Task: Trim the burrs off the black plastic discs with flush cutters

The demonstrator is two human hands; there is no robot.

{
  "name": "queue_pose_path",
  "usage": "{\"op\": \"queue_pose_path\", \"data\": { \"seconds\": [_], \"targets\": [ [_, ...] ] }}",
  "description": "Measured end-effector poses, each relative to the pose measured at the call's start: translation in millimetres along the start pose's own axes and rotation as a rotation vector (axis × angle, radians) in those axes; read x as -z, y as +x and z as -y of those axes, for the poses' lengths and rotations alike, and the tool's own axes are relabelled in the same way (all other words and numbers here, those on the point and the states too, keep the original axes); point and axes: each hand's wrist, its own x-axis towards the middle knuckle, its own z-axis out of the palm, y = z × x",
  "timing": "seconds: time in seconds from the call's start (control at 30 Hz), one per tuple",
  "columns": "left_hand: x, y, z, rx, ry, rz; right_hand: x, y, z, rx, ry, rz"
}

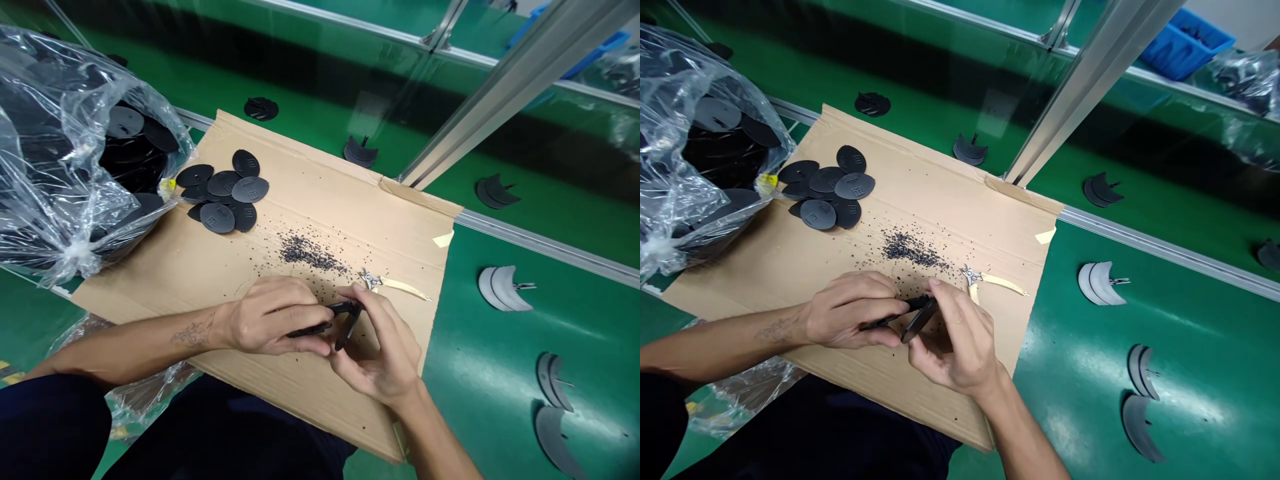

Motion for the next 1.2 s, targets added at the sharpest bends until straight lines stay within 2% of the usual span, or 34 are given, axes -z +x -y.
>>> {"op": "queue_pose_path", "data": {
  "seconds": [0.17, 0.27, 0.37, 0.5, 0.6, 0.67, 0.9, 1.2],
  "targets": [
    [1.3, -0.7, -1.0, 0.007, -0.007, 0.017, 1.0, 1.0, 1.5, -0.019, 0.066, 0.009],
    [1.4, -2.3, -3.5, 0.103, -0.068, 0.031, 4.3, 1.3, 3.5, -0.089, 0.127, 0.044],
    [0.0, -3.0, -7.0, 0.291, -0.237, 0.022, 7.0, 1.3, 4.2, -0.180, 0.170, 0.089],
    [-2.9, -1.2, -8.8, 0.626, -0.522, 0.019, 6.8, 1.0, 2.8, -0.293, 0.157, 0.103],
    [-4.5, 0.7, -7.1, 0.850, -0.693, 0.041, 5.4, 1.5, 1.8, -0.316, 0.152, 0.084],
    [-5.0, 1.9, -5.5, 0.938, -0.765, 0.037, 5.1, 2.4, 1.9, -0.308, 0.154, 0.075],
    [-1.5, 6.3, -3.9, 1.057, -0.944, 0.013, 6.8, 4.6, 2.5, -0.301, 0.158, 0.104],
    [0.8, 5.0, -2.7, 1.027, -1.081, -0.001, 7.0, 5.1, 4.3, -0.358, 0.224, 0.133]
  ]
}}
